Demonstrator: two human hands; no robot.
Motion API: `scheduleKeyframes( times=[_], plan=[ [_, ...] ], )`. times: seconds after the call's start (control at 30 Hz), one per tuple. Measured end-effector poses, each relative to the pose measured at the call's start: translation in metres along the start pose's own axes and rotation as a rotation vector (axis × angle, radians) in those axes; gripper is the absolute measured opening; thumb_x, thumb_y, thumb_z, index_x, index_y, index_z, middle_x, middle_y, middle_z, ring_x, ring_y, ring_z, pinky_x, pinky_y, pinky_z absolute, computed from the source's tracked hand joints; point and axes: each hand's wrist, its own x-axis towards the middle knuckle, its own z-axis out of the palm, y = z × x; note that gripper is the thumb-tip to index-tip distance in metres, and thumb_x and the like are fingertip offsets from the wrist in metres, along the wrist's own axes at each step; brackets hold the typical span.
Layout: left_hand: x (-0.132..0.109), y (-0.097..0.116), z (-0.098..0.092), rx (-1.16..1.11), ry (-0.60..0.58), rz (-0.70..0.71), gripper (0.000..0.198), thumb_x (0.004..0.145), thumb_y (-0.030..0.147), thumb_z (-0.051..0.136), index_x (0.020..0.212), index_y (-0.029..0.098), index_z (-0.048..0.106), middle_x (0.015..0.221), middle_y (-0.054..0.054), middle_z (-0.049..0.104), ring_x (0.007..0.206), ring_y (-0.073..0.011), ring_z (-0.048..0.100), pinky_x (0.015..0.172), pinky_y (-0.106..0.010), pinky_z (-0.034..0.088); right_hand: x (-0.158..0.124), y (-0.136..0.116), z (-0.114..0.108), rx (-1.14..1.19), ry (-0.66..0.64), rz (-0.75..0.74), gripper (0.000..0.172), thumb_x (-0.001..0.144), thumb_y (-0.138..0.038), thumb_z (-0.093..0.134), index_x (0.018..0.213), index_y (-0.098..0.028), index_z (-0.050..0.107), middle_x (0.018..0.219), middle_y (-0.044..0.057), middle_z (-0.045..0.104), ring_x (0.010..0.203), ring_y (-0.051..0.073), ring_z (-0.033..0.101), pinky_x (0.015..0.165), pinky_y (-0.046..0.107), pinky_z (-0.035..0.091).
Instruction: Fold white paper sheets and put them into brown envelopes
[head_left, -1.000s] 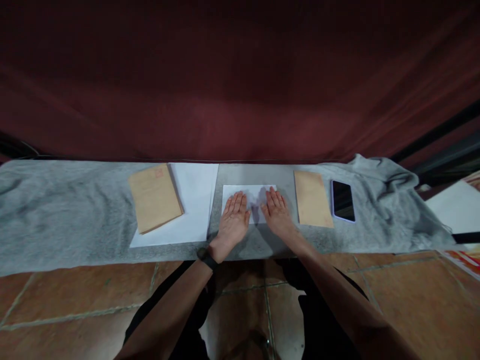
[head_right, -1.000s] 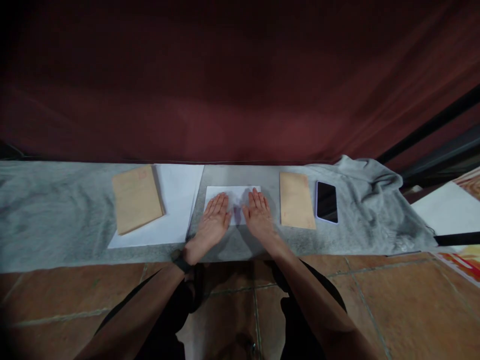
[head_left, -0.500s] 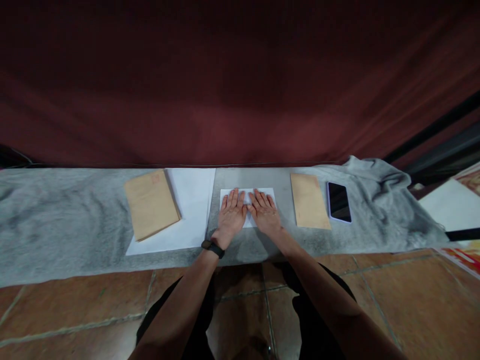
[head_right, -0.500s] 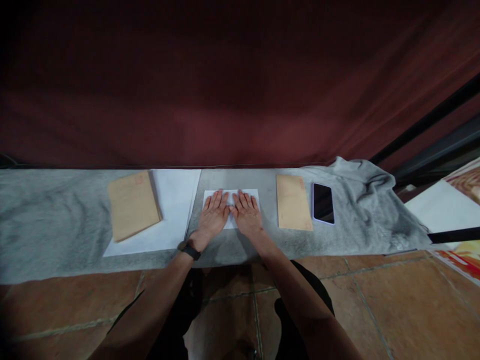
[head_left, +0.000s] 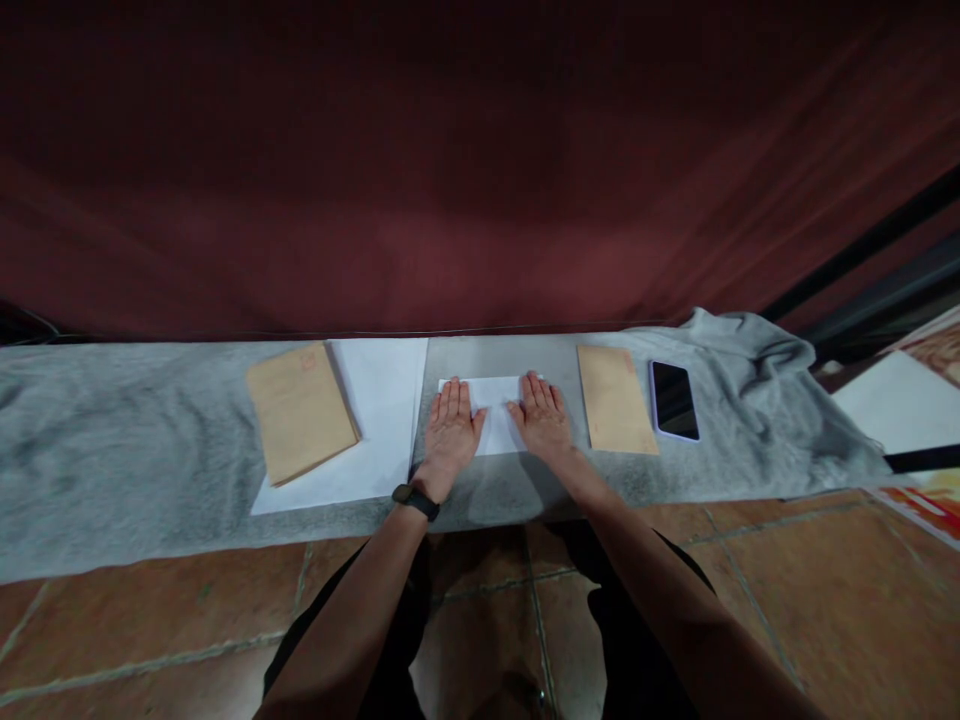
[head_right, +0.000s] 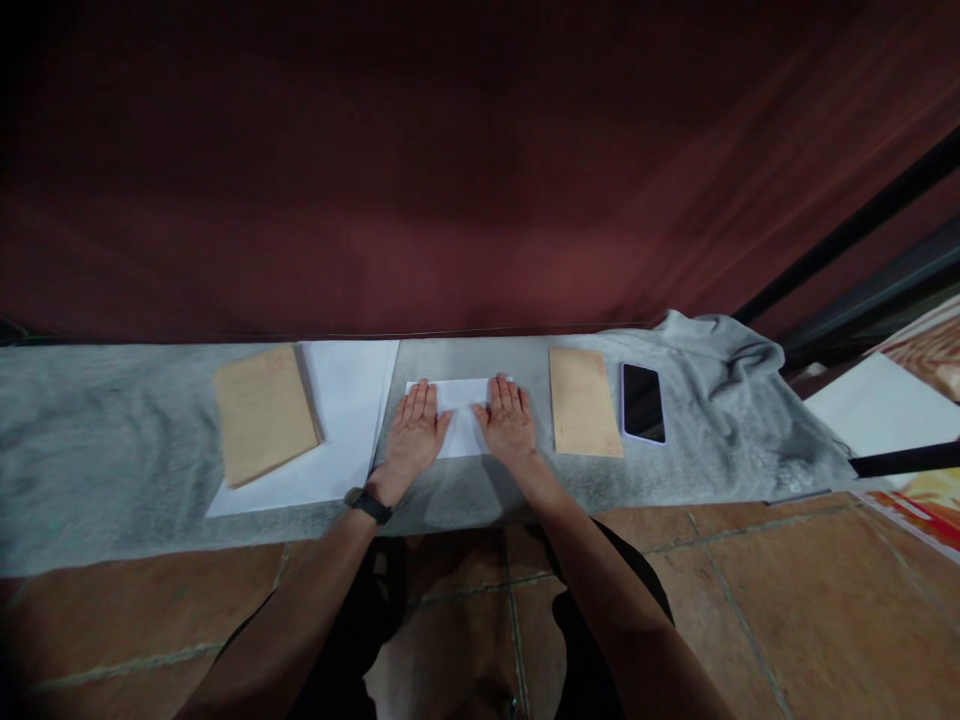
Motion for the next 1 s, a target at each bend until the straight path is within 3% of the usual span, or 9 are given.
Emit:
scheduleKeyframes(
  times=[0.43, 0.53, 0.67, 0.87, 1.0],
  plan=[
    [-0.007, -0.006, 0.006, -0.022, 0.052, -0.033, 0.07, 0.105, 0.044, 0.03, 0.158, -0.001, 0.032, 0.164, -0.024, 0.033, 0.156, -0.032, 0.026, 0.126, -0.052, 0.029, -0.01, 0.024, 0.005, -0.002, 0.094, 0.033, 0.069, 0.108, -0.049, 0.028, 0.159, -0.004, 0.035, 0.161, 0.023, 0.04, 0.15, 0.032, 0.039, 0.123, 0.054, 0.029],
    [-0.009, -0.006, 0.003, 0.001, 0.039, -0.055, 0.07, 0.104, 0.044, 0.031, 0.157, -0.003, 0.033, 0.164, -0.025, 0.032, 0.156, -0.0334, 0.026, 0.127, -0.052, 0.027, -0.013, 0.024, 0.002, -0.013, 0.099, 0.063, 0.071, 0.108, -0.049, 0.029, 0.157, 0.001, 0.035, 0.161, 0.026, 0.039, 0.151, 0.035, 0.037, 0.122, 0.055, 0.03],
    [-0.016, 0.001, -0.003, -0.007, 0.022, -0.054, 0.068, 0.105, 0.041, 0.028, 0.157, -0.003, 0.033, 0.164, -0.025, 0.032, 0.157, -0.0328, 0.024, 0.128, -0.053, 0.023, -0.018, 0.01, -0.008, 0.019, 0.072, 0.041, 0.07, 0.108, -0.048, 0.028, 0.159, 0.0, 0.032, 0.164, 0.026, 0.035, 0.153, 0.035, 0.034, 0.123, 0.056, 0.029],
    [-0.033, 0.025, -0.002, -0.054, -0.048, 0.117, 0.06, 0.105, 0.03, 0.025, 0.161, 0.009, 0.029, 0.168, -0.014, 0.03, 0.158, -0.0249, 0.021, 0.13, -0.05, 0.021, -0.035, -0.026, -0.015, 0.138, -0.112, -0.147, 0.063, 0.109, -0.041, 0.024, 0.16, -0.005, 0.033, 0.168, 0.016, 0.03, 0.157, 0.026, 0.026, 0.129, 0.047, 0.023],
    [-0.039, 0.025, -0.002, -0.012, -0.077, 0.14, 0.061, 0.106, 0.034, 0.027, 0.161, 0.009, 0.029, 0.168, -0.015, 0.03, 0.158, -0.0263, 0.021, 0.13, -0.05, 0.019, -0.042, -0.022, -0.015, 0.106, -0.111, -0.165, 0.062, 0.109, -0.042, 0.031, 0.16, -0.006, 0.034, 0.168, 0.016, 0.031, 0.157, 0.026, 0.026, 0.129, 0.047, 0.021]
  ],
)
